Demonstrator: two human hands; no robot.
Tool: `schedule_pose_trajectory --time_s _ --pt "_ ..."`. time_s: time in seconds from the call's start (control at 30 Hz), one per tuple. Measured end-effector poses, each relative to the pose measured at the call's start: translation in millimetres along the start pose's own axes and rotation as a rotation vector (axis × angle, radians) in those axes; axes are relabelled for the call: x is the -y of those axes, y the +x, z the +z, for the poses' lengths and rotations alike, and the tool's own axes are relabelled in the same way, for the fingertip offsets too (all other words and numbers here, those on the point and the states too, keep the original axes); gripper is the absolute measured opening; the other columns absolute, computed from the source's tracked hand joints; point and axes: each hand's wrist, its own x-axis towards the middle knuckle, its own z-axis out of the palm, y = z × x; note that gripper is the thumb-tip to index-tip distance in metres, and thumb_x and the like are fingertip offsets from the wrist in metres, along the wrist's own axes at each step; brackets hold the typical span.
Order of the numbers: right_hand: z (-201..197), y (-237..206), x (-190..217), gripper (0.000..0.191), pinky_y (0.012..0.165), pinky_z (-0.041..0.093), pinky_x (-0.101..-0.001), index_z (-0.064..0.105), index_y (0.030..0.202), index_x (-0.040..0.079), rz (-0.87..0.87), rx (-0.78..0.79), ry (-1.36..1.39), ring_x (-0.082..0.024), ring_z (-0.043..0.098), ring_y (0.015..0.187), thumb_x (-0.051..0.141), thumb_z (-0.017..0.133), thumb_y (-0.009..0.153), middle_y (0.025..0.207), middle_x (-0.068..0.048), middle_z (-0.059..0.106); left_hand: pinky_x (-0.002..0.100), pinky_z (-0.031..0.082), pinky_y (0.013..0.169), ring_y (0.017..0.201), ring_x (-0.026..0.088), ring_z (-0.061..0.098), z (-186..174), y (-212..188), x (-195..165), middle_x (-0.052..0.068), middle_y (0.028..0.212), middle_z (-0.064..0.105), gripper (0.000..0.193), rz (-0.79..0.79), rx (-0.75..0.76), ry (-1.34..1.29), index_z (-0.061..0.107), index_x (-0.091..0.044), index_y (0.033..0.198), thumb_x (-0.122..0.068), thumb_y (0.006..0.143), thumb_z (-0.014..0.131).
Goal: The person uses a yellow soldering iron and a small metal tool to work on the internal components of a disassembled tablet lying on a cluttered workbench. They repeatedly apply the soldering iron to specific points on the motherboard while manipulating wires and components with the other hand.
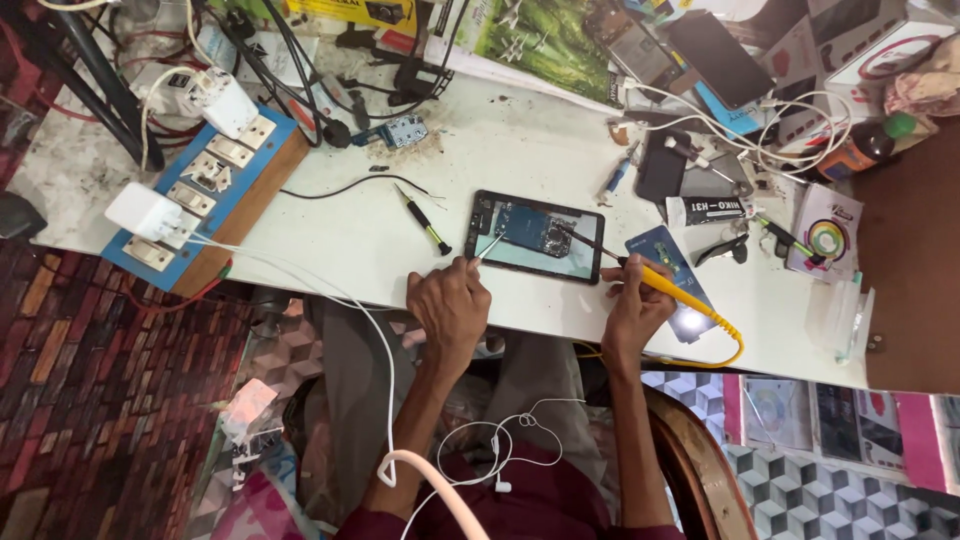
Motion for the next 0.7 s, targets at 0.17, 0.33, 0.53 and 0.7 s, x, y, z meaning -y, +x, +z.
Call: schedule_pose_trajectory --time_s 0.17,0.33,0.53,0.7 --pt "-1.2 1.9 1.1 0.023 0.065 0.050 -0.0225 0.060 0.109 0.002 0.006 0.013 -0.012 -0.009 0.067 0.073 0.025 0.061 0.109 0.083 -0.009 0.073 0.043 0.037 0.064 0.052 0.032 0.059 -4.1 4.9 -2.8 0.012 0.060 0.067 0.013 -0.067 0.083 0.020 0.073 -0.004 0.081 -0.009 0.090 0.065" --pt "-1.8 0.9 -5.2 0.023 0.064 0.050 -0.0232 0.059 0.108 0.001 0.011 -0.005 0.039 -0.011 0.068 0.074 0.024 0.061 0.109 0.082 -0.009 0.071 0.045 0.037 0.065 0.050 0.034 0.058 -4.2 6.8 -5.4 0.015 0.058 0.066 0.011 -0.115 0.118 0.019 0.075 -0.006 0.082 -0.010 0.088 0.066" --pt "-4.0 2.3 -10.5 0.024 0.065 0.049 -0.0239 0.060 0.108 0.002 0.026 -0.047 0.101 -0.012 0.067 0.073 0.026 0.060 0.110 0.081 -0.010 0.071 0.045 0.037 0.064 0.045 0.037 0.050 3.1 4.5 -5.9 0.015 0.049 0.057 0.013 -0.121 0.075 0.097 0.075 -0.006 0.074 -0.012 0.084 0.069" --pt "-2.8 0.9 -8.1 0.024 0.064 0.049 -0.0236 0.059 0.109 0.002 0.026 -0.042 0.051 -0.011 0.068 0.074 0.026 0.059 0.109 0.081 -0.009 0.073 0.045 0.035 0.063 0.042 0.033 0.044 7.6 1.5 -4.1 0.012 0.047 0.051 0.013 -0.092 0.006 0.084 0.073 -0.005 0.074 -0.011 0.084 0.069"
